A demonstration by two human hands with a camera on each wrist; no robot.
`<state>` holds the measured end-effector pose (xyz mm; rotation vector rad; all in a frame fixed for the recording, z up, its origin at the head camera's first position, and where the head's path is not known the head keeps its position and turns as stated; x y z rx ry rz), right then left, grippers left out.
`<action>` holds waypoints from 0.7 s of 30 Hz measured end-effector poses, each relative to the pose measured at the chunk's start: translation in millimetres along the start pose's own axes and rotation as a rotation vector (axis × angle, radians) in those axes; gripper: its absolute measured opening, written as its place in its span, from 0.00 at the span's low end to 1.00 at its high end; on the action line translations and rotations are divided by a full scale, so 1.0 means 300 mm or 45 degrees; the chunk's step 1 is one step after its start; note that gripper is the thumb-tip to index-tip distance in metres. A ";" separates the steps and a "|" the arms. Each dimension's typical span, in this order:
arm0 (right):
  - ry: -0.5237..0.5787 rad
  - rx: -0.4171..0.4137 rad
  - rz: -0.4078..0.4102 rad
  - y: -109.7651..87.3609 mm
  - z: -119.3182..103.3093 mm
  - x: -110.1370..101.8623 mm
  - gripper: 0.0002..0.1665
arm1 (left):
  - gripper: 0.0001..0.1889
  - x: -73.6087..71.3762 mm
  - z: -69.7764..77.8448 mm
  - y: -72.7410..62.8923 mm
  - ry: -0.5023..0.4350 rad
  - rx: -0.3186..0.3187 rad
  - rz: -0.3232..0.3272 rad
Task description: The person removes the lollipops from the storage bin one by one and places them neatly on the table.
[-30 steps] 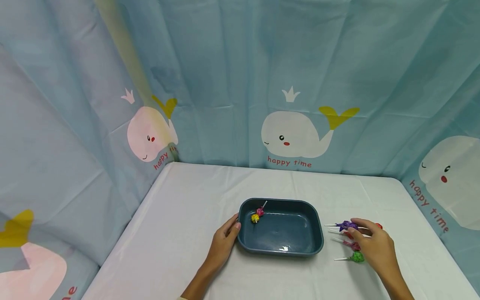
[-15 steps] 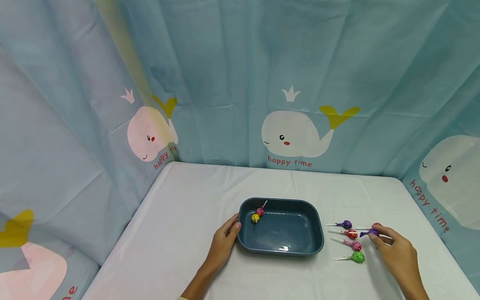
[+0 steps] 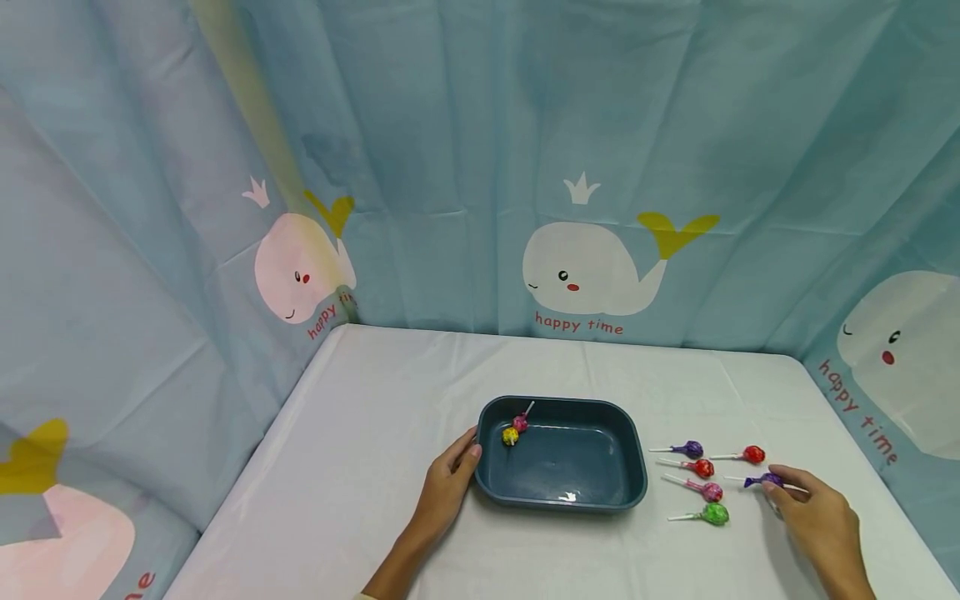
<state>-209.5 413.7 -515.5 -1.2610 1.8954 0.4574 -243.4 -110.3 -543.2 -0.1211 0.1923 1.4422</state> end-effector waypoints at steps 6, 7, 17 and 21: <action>-0.003 0.041 -0.032 0.016 0.027 0.032 0.24 | 0.27 0.000 0.001 0.001 -0.005 0.000 0.000; -0.007 0.042 -0.031 0.019 0.029 0.035 0.25 | 0.27 0.000 0.001 0.001 -0.005 0.001 -0.001; -0.006 0.060 -0.046 0.021 0.028 0.040 0.27 | 0.27 -0.002 0.003 0.001 0.005 0.001 -0.002; 0.034 0.111 -0.073 0.009 0.016 0.036 0.27 | 0.26 -0.002 0.003 0.002 0.005 -0.002 -0.002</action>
Point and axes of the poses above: each hand's wrist, its own y-axis towards the middle knuckle, its own x-axis out of the palm, z = x × y, the point moved 9 cm from there along y, towards the middle knuckle, and after that the axes turned 5 degrees about -z, right-handed, at the moved point
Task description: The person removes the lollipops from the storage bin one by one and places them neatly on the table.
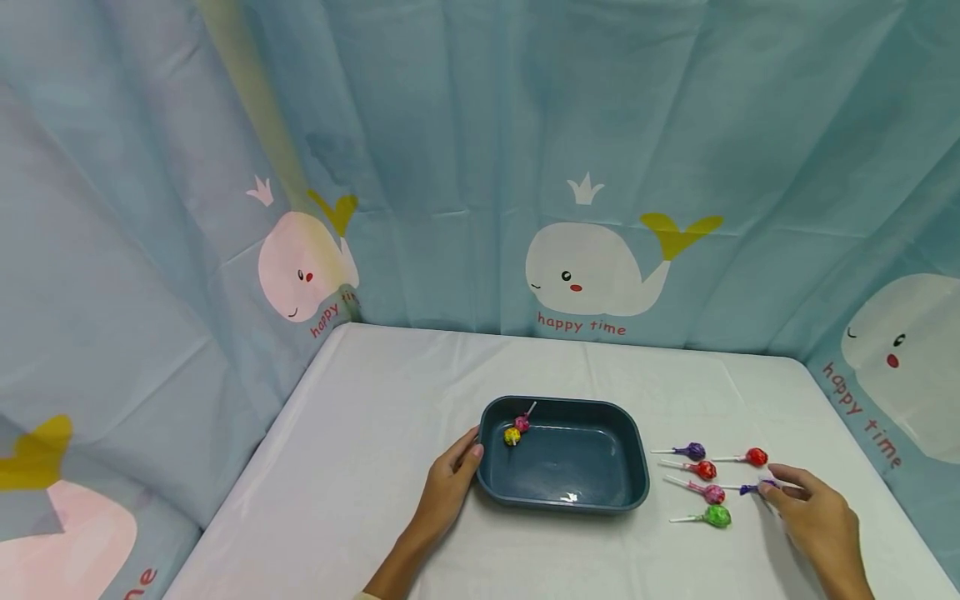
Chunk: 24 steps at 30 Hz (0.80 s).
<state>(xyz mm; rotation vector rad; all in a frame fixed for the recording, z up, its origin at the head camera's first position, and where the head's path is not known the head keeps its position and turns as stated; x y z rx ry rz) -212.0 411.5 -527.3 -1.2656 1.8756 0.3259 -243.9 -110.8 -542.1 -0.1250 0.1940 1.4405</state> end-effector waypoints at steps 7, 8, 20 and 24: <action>0.031 -0.070 0.049 -0.035 -0.088 -0.016 0.28 | 0.28 0.001 0.004 -0.003 0.005 0.003 0.008; 0.035 -0.097 0.066 -0.044 -0.108 -0.016 0.27 | 0.28 0.002 0.004 -0.004 0.006 0.003 0.008; 0.128 -0.416 0.070 -0.156 -0.328 0.059 0.25 | 0.27 0.000 0.005 -0.007 0.002 0.004 0.013; 0.192 -0.512 0.044 -0.193 -0.397 0.095 0.25 | 0.28 0.000 0.005 -0.009 0.002 0.006 0.009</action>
Point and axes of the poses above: each hand's wrist, its own y-axis towards the middle knuckle, its own x-axis out of the palm, z = x × y, the point moved 9 cm from there along y, towards the middle knuckle, and after that the axes turned 5 degrees about -z, right-handed, at the moved point
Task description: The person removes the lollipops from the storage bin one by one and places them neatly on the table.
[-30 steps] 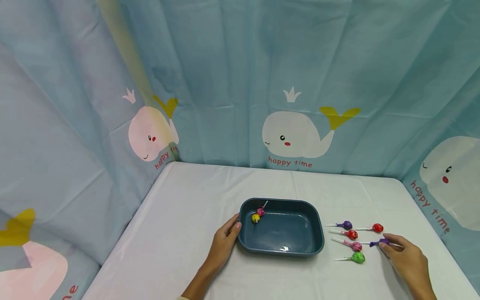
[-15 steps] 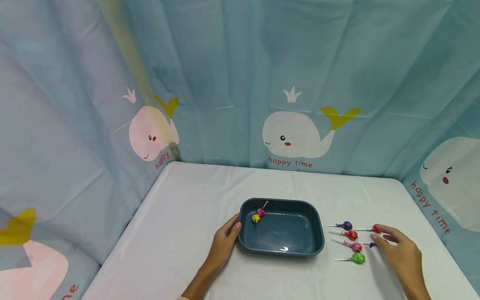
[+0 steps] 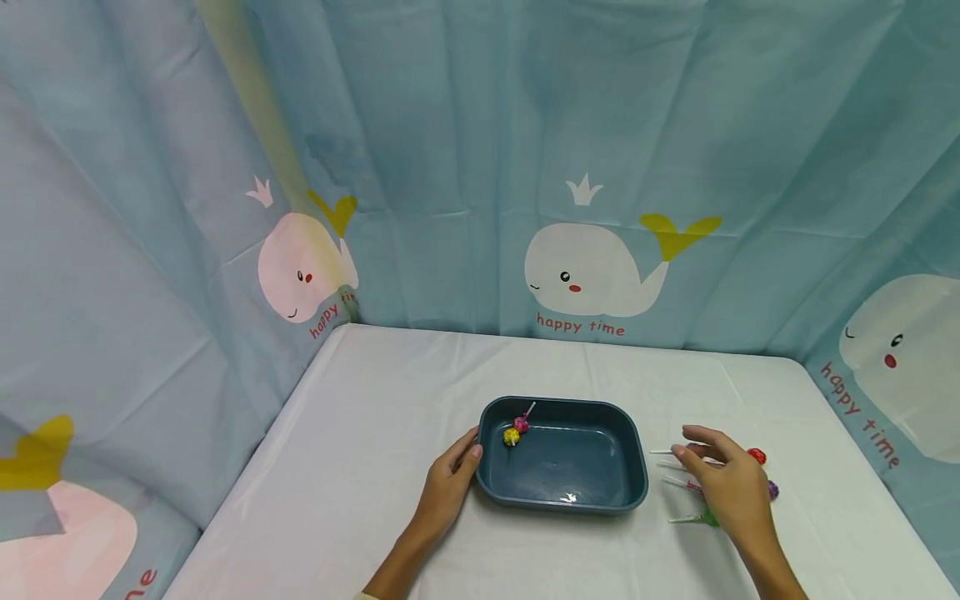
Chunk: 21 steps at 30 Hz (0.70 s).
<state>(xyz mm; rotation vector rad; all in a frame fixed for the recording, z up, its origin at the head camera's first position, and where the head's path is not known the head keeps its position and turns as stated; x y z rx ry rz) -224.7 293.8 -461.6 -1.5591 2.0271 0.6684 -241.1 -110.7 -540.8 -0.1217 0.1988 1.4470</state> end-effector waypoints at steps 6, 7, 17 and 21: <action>0.106 -0.040 -0.093 -0.006 -0.082 0.080 0.26 | 0.27 0.002 0.001 0.002 0.003 0.007 -0.001; 0.118 -0.037 -0.111 -0.007 -0.093 0.093 0.26 | 0.27 0.002 0.001 0.003 0.003 0.008 -0.002; 0.203 -0.100 -0.222 -0.010 -0.184 0.209 0.25 | 0.26 0.004 -0.005 0.005 -0.006 -0.006 -0.008; 0.220 -0.137 -0.248 -0.004 -0.208 0.255 0.24 | 0.26 0.004 -0.003 0.004 -0.010 -0.003 -0.006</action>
Point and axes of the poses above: each hand's wrist, its own y-axis towards the middle knuckle, its own x-axis out of the palm, z = x × y, the point moved 9 cm from there along y, towards the middle knuckle, and after that the axes turned 5 degrees about -z, right-handed, at the moved point
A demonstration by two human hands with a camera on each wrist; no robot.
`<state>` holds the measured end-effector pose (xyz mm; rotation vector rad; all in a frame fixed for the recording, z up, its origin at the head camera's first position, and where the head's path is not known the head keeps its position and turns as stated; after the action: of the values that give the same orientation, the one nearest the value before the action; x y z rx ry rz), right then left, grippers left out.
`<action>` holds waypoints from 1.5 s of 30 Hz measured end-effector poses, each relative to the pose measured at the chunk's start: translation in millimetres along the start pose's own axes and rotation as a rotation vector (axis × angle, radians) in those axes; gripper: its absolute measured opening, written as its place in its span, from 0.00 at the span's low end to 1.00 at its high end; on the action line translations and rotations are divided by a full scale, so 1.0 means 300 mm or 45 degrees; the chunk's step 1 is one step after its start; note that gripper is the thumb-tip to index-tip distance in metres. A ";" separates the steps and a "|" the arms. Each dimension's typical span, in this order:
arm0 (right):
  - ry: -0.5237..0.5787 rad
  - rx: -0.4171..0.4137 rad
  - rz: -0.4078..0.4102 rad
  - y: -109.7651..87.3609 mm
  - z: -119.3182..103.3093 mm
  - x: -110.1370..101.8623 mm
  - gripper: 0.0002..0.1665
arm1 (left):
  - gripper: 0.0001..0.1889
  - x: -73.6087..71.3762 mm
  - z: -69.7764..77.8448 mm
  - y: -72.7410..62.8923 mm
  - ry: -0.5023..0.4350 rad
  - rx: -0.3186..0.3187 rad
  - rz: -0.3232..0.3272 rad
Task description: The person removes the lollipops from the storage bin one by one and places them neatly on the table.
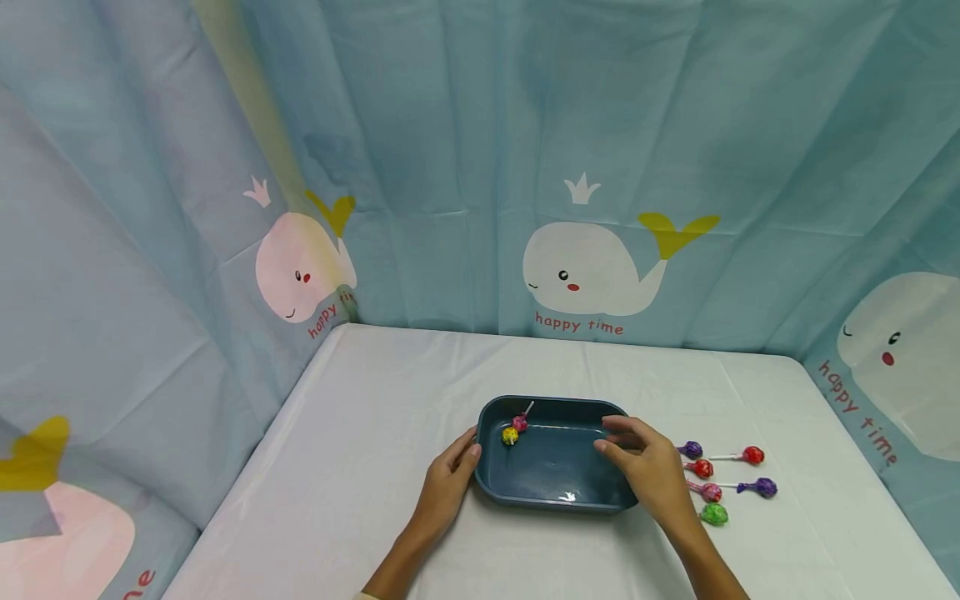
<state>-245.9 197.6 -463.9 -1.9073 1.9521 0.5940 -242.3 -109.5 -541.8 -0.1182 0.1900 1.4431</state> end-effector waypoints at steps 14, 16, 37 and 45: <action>-0.039 -0.072 -0.123 0.042 -0.054 0.155 0.24 | 0.26 -0.005 0.000 0.003 0.018 -0.008 0.012; -0.043 -0.079 -0.144 0.048 -0.060 0.179 0.24 | 0.27 -0.005 0.001 0.002 0.019 -0.008 0.009; -0.010 -0.145 -0.363 0.112 -0.115 0.383 0.20 | 0.26 -0.004 -0.006 -0.001 0.007 -0.006 -0.012; -0.041 -0.227 -0.378 0.124 -0.134 0.422 0.20 | 0.27 -0.001 -0.008 0.002 -0.014 0.011 -0.029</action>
<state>-285.8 68.7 -493.5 -2.2254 1.5984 0.7248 -243.0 -110.1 -544.1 -0.1049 0.1857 1.4201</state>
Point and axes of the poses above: each hand's wrist, its own y-axis towards the middle knuckle, its own x-axis out of the palm, z = x × y, the point moved 9 cm from there along y, towards the middle knuckle, and after that the axes turned 5 degrees about -z, right-handed, at the moved point
